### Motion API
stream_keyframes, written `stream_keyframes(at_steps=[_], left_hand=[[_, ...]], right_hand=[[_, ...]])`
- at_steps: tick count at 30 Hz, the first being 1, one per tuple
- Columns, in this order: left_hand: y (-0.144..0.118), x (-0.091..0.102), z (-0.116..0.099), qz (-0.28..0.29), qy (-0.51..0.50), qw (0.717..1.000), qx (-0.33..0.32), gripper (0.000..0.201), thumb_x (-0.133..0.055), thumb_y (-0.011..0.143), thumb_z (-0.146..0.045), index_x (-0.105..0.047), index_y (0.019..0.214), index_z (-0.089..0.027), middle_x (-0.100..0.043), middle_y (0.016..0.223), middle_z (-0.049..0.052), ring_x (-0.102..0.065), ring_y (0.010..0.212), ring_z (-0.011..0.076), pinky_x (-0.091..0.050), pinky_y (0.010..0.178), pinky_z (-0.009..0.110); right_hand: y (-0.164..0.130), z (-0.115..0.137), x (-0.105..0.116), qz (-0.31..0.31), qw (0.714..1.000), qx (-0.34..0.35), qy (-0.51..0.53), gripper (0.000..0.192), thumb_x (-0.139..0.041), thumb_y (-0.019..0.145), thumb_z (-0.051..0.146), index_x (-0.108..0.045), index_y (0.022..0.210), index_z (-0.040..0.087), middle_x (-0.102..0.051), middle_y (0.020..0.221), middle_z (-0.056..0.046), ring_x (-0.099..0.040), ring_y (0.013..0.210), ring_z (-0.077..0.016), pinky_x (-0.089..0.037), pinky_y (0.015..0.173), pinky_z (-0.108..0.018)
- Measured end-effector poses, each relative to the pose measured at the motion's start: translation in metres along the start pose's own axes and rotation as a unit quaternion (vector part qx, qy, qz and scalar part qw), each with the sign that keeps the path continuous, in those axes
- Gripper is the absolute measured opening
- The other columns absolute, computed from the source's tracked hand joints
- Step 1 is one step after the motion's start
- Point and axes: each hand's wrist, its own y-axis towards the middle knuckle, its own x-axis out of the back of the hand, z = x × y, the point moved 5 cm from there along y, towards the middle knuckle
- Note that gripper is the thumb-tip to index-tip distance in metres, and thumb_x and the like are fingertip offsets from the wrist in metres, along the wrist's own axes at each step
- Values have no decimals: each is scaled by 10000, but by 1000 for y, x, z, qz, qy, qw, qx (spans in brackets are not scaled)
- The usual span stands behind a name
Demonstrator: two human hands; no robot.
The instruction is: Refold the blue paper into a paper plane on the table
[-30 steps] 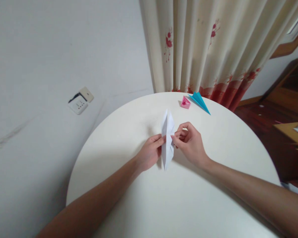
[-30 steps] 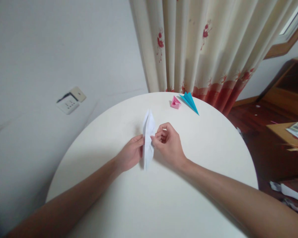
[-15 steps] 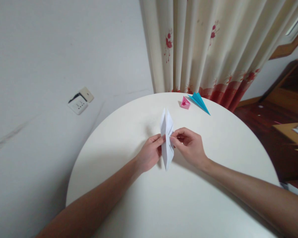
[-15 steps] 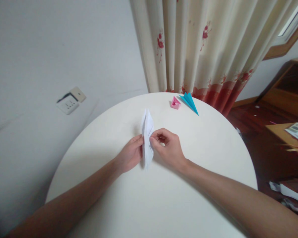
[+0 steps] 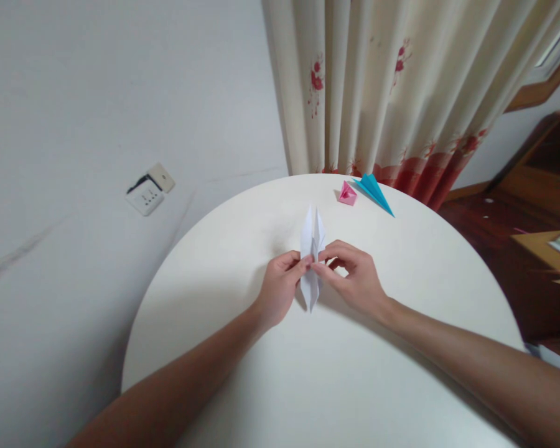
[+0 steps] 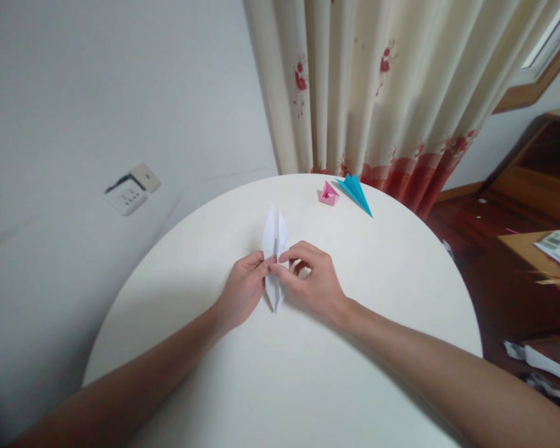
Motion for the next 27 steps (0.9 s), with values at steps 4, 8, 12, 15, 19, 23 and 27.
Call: stream_keyframes(at_steps=[4,8,12,15,19,23,27], left_hand=[[0,3,1,-15,32,999,-14,308,-832,763,-411,-682,738,-143,-637,711,0,-547,672,122,-410,649,233],[-1,2,1,-10,31,999,-5,313,-822,771,-426,-697,743,-141,-656,720,9,-562,673,124,-423,669,241],[-1,1,0,3,45,999,15,338,-827,760,-460,-741,776,-134,-698,752,35,-590,684,141,-429,658,245],[0,1,-2,24,62,998,18,322,-821,778,-443,-781,850,-131,-740,829,67,-633,731,174,-455,692,267],[-1,-3,-3,67,66,995,26,321,-772,833,-438,-799,883,-122,-753,853,97,-672,815,222,-489,774,309],[-1,-5,-2,75,68,994,32,308,-789,814,-438,-807,854,-133,-750,816,88,-669,783,217,-494,771,311],[-2,-4,-1,66,85,994,33,292,-790,812,-438,-801,797,-147,-735,753,63,-652,732,198,-482,715,291]], right_hand=[[0,-6,-1,-11,1000,-26,12,156,-705,874,349,-713,788,220,-683,839,-51,-616,751,-184,-501,645,-314],[1,-19,1,-40,991,-86,97,211,-765,809,358,-631,911,231,-649,747,8,-588,666,-153,-474,626,-295],[4,-25,-1,-29,980,-115,160,408,-813,753,380,-547,1035,255,-592,639,73,-547,584,-130,-430,572,-265],[6,-27,-1,-15,975,-137,173,491,-848,709,407,-562,1077,249,-579,604,88,-531,566,-127,-433,579,-271],[7,-30,0,8,972,-173,158,353,-828,715,464,-682,896,199,-572,585,56,-504,567,-124,-417,579,-283],[6,-28,2,2,975,-176,134,312,-793,746,468,-686,654,191,-588,598,19,-463,577,-119,-364,564,-283],[4,-24,2,-19,975,-176,135,284,-800,735,439,-689,629,200,-570,592,25,-440,577,-120,-349,567,-286]])
